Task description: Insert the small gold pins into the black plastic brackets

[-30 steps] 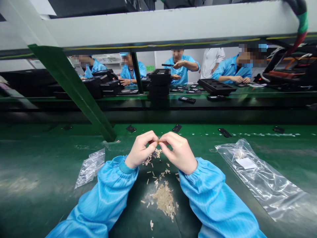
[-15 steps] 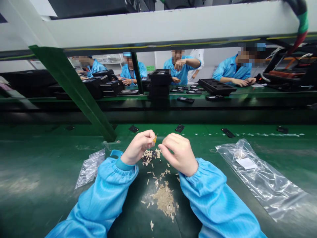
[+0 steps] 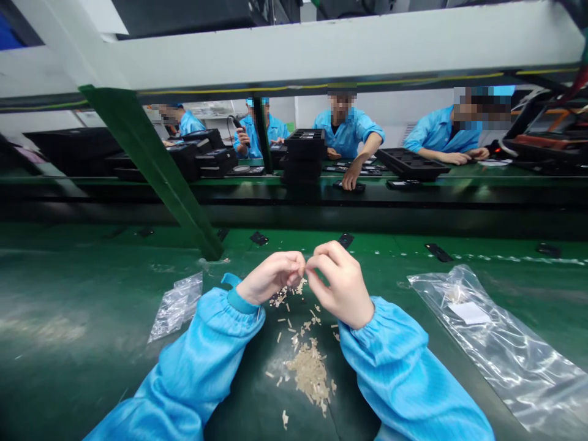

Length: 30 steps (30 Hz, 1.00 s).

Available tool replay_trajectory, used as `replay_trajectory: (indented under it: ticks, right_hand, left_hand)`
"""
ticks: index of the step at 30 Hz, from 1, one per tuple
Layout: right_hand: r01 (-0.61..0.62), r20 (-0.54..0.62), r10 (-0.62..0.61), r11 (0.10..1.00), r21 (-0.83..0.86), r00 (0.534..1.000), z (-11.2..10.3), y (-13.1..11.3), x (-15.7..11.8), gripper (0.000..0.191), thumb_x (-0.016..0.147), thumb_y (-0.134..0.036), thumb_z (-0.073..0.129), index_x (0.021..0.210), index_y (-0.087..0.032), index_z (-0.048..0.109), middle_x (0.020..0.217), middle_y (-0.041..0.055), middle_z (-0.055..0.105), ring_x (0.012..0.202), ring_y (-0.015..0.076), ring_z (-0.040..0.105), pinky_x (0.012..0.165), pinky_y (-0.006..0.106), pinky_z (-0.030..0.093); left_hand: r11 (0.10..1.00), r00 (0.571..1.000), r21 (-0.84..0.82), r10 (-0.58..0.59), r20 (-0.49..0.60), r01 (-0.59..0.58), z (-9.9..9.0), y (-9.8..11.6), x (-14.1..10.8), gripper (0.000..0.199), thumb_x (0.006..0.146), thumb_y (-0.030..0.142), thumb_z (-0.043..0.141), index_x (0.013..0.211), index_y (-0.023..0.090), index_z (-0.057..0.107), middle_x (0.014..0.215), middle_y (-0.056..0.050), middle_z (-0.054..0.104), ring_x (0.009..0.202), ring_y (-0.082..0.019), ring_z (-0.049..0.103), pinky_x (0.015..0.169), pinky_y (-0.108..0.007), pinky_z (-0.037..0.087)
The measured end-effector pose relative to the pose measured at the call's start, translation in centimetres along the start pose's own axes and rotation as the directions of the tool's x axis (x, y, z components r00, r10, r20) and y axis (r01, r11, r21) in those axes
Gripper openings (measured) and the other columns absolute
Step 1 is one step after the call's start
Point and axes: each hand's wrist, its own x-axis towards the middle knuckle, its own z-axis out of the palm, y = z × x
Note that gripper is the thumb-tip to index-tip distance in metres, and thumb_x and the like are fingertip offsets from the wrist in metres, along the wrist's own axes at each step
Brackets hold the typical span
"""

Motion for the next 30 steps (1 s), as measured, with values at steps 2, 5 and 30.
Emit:
replay_trajectory:
  ticks: [2,5,30]
  right_hand:
    - [-0.034,-0.02,0.034,0.999,-0.003,0.999,-0.2,0.5,0.0,0.012,0.077,-0.009,0.054,0.076,-0.021,0.053,0.077,0.003,0.051,0.071,0.0167,0.054,0.063,0.031,0.045]
    - [-0.067,-0.035,0.068,0.997,0.024,0.997,-0.5,0.8,0.2,0.012,0.078,-0.009,0.055,0.077,-0.021,0.052,0.076,0.0029,0.052,0.071,0.0174,0.054,0.064,0.032,0.045]
    - [-0.249,-0.05,0.266,0.943,0.221,0.963,0.1,0.0,0.3,0.011,0.083,-0.014,0.052,0.074,-0.02,0.049,0.072,0.0017,0.053,0.066,0.0148,0.051,0.06,0.029,0.045]
  left_hand:
    - [0.969,0.995,0.239,-0.046,-0.087,0.065,-1.2,-2.1,1.5,0.022,0.086,0.024,0.037,0.084,0.014,0.056,0.068,0.0,0.054,0.063,-0.01,0.054,0.061,-0.023,0.046]
    - [0.872,0.965,0.446,-0.098,-0.245,0.202,-4.9,-6.0,3.5,0.018,0.087,0.024,0.047,0.094,0.013,0.059,0.096,-0.007,0.06,0.087,-0.015,0.057,0.079,-0.032,0.049]
    - [0.953,0.85,0.295,0.212,-0.483,-0.07,-1.3,-1.5,3.0,0.028,0.092,0.029,0.035,0.102,0.015,0.057,0.108,-0.007,0.058,0.092,-0.014,0.06,0.076,-0.025,0.05]
